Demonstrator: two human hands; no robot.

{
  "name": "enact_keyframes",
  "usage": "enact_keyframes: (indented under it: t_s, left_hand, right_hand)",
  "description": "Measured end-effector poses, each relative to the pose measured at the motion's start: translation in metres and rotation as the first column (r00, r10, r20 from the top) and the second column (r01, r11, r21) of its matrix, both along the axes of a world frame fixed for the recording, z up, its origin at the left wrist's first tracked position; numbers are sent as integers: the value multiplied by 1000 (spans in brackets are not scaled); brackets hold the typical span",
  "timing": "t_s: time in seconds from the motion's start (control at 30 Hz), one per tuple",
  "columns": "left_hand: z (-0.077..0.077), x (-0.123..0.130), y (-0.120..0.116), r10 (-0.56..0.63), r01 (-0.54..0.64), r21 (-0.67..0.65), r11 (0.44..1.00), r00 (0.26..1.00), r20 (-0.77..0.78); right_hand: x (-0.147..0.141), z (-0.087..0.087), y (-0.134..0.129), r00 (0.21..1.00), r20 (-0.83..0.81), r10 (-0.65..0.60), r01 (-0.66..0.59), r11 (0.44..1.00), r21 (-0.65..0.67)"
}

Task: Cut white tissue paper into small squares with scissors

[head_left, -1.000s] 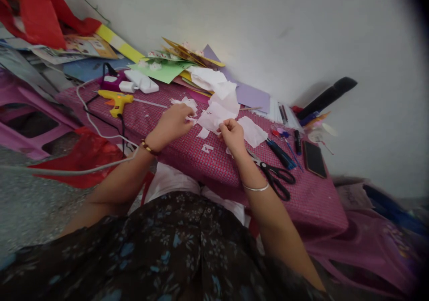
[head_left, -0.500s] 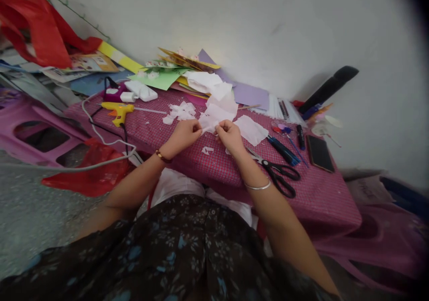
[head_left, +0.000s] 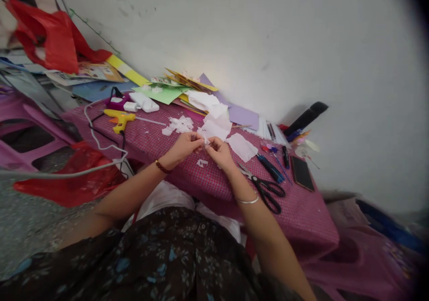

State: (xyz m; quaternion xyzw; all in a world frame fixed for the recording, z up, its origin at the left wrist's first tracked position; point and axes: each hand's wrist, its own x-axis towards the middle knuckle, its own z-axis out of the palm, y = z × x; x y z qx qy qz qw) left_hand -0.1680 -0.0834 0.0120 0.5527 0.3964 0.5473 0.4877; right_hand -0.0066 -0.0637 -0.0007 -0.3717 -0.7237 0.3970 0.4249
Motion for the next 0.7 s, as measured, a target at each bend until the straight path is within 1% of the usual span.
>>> enact_keyframes:
  t_s: [0.13,0.3,0.5,0.7]
  left_hand:
    - [-3,-1,2,18,-18,8,1000,999,-40]
    - [-1,2,-1,27,-27,-18,999,999,-21]
    - [-2,1,0,74,-62,95,994,989,-125]
    - [-3,3,0,93,-77,120,990,987,-132]
  right_hand:
    - [1,-3,2,1000,-12,1,-1,1000,-13]
    - [2,-4,3,1000,-4,-11,11,999,-38]
    - [0,-5,4,1000,-1,-10,10,999,-32]
    - [0,-5,4,1000,8,-22,22,998,-61]
